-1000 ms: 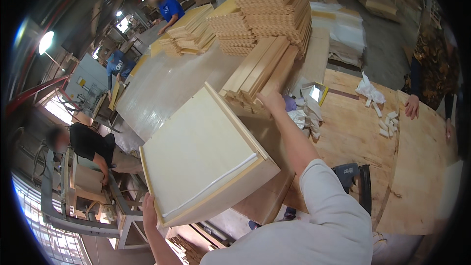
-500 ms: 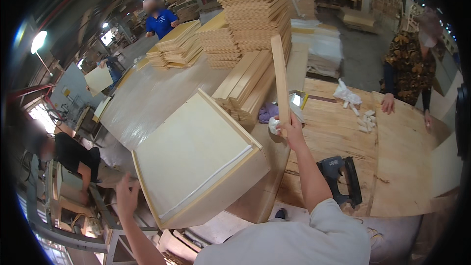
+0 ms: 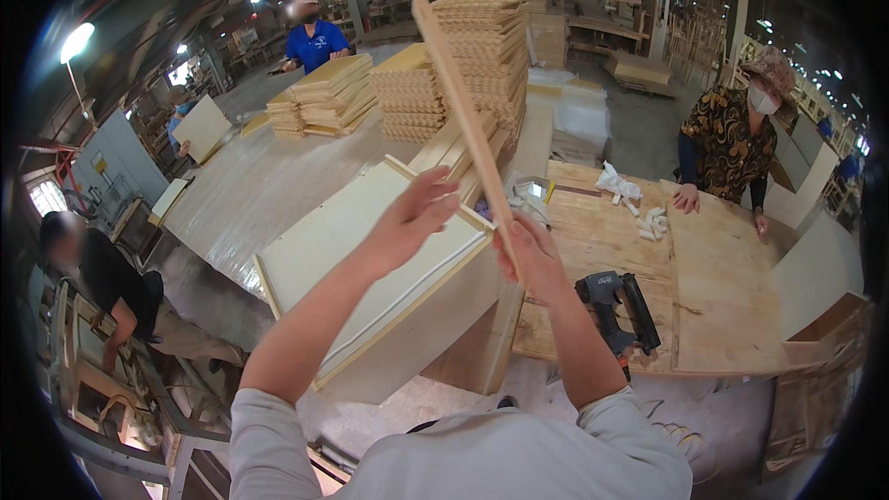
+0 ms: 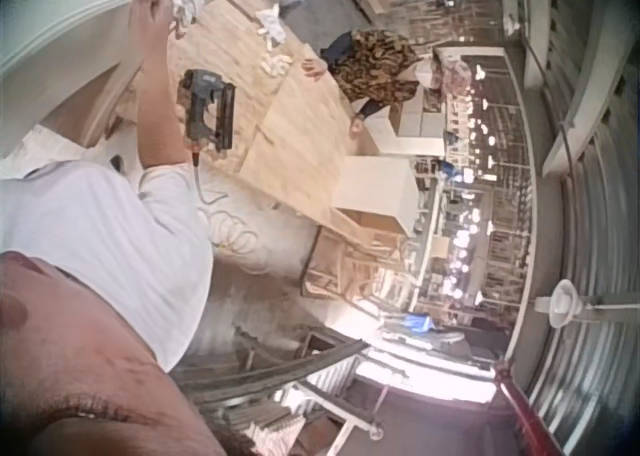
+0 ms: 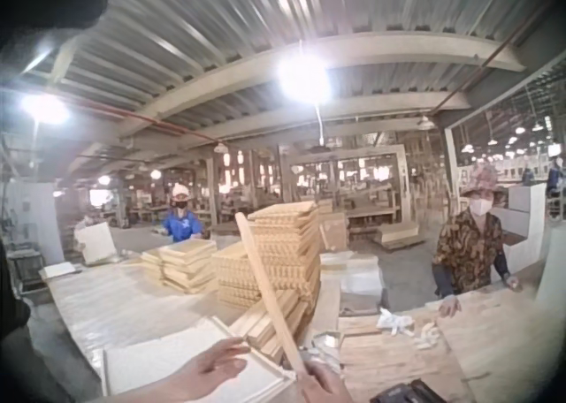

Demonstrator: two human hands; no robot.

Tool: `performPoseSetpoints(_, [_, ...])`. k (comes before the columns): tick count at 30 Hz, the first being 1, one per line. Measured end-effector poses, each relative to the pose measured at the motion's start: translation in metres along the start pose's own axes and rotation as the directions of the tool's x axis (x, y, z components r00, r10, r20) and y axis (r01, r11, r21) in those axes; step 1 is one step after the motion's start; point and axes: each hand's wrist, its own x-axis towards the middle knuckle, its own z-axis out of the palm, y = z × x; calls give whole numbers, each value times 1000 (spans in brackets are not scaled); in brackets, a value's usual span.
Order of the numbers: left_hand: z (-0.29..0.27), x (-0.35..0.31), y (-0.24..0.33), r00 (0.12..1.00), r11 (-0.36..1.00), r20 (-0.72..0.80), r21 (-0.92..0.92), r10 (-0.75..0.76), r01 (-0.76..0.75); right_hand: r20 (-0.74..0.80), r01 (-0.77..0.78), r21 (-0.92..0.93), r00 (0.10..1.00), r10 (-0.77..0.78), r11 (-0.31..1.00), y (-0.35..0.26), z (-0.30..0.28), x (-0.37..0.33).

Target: The person assembles wooden boxes by applying glue to the edges of a panel and attaching a frame. They use a pneumatic nail gun to secure the frame to the panel, then wipe the surface with a cloth. The process is repeated for another unit, involving gluing, nailing, and cleaning.

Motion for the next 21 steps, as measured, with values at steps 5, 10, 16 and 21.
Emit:
performPoseSetpoints(5, [17, -1, 6, 999, 946, -51, -323, 7, -23, 323, -242, 452, 941, 96, 858, -4, 44, -20])
performPoseSetpoints(10, [-4, -20, 1, 986, 939, -160, -344, -35, -23, 332, -279, 321, 928, 169, 905, -4, 57, -27])
performPoseSetpoints(16, [-6, -36, 7, 966, 964, -257, -255, 4, -72, 131, 62, -178, 991, -39, 982, 15, 51, -24])
performPoseSetpoints(21, [-9, -36, 13, 970, 898, -157, -375, 184, -231, 35, -102, -32, 994, 103, 994, 24, 33, -21])
